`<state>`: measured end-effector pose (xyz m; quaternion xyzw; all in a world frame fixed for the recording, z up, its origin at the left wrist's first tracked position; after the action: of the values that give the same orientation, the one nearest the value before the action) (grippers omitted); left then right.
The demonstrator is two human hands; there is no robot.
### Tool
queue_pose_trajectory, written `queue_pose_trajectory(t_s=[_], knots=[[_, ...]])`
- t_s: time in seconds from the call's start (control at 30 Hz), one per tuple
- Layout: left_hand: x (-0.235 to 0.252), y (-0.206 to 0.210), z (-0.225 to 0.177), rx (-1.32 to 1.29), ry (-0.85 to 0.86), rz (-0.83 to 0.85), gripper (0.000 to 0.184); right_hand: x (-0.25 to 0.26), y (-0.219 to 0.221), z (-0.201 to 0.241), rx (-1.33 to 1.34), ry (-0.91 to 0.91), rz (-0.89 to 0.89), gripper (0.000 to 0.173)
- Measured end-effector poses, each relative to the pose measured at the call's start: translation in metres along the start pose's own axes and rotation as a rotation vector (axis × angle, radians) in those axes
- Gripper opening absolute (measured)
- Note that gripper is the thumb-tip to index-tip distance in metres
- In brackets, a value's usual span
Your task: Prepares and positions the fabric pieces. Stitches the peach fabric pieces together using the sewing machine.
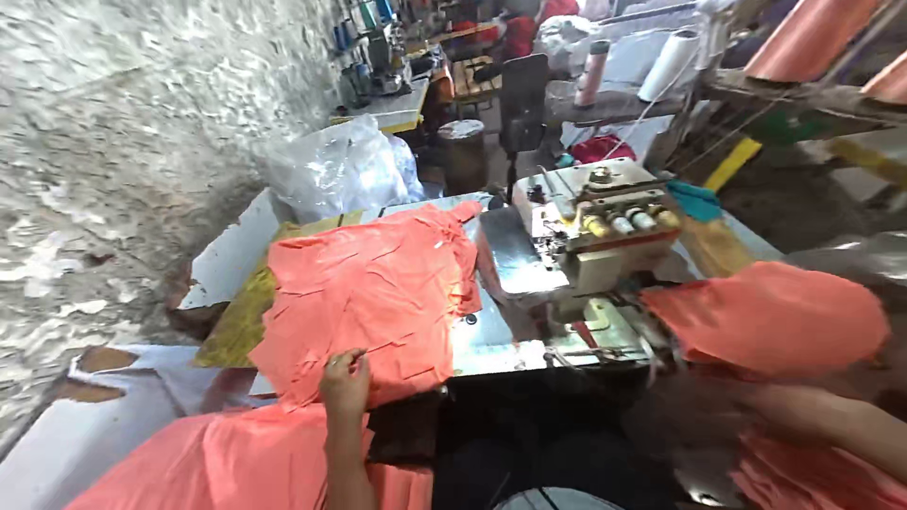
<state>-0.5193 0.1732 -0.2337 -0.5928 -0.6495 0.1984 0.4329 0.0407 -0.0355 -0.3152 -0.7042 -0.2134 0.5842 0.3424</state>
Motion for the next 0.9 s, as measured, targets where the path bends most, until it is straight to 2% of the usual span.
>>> queue_pose_trajectory(t_s=[0.1,0.17,0.23,0.33,0.4,0.47,0.53,0.63,0.8,0.87,0.9], knots=[[0.025,0.037,0.008,0.016,0.017,0.149,0.028,-0.015,-0.076,0.129,-0.041,-0.295,0.082,0.044],[0.032,0.054,0.018,0.019,0.050,0.135,0.026,-0.018,-0.110,0.192,0.005,-0.554,-0.022,0.042],[0.034,0.054,0.022,0.012,0.050,0.111,0.022,-0.010,-0.130,0.237,0.033,-0.735,-0.124,0.041],[0.040,0.047,0.022,0.000,0.004,0.145,0.019,0.012,-0.147,0.282,0.073,-0.829,-0.192,0.038],[0.043,0.047,0.022,0.012,-0.016,0.186,0.019,0.033,-0.155,0.307,0.177,-0.819,-0.263,0.033],[0.042,0.048,0.021,0.039,-0.011,0.217,0.026,0.052,-0.161,0.328,0.279,-0.750,-0.311,0.033],[0.041,0.052,0.018,0.090,0.053,0.198,0.032,0.065,-0.164,0.342,0.392,-0.724,-0.383,0.032],[0.038,0.057,0.020,0.090,0.127,0.112,0.019,0.077,-0.160,0.349,0.505,-0.746,-0.479,0.028],[0.048,0.049,0.017,0.050,0.031,0.119,0.017,0.082,-0.159,0.342,0.619,-0.717,-0.484,0.025],[0.057,0.039,0.010,0.042,0.003,0.038,0.017,0.078,-0.164,0.343,0.720,-0.655,-0.658,0.025],[0.061,0.034,0.003,0.046,0.028,-0.025,0.016,0.076,-0.166,0.349,0.761,-0.647,-0.837,0.021]])
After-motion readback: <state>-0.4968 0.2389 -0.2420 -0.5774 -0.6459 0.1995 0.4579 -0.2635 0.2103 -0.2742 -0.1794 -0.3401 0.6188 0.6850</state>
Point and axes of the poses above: each hand's wrist, its own x-axis towards the middle knuckle, its own y-axis out of the palm, z = x × y, the point moved 5 cm from there along x, towards the middle knuckle, and after that the axes turned 6 degrees about y, right-handed, at the moved point
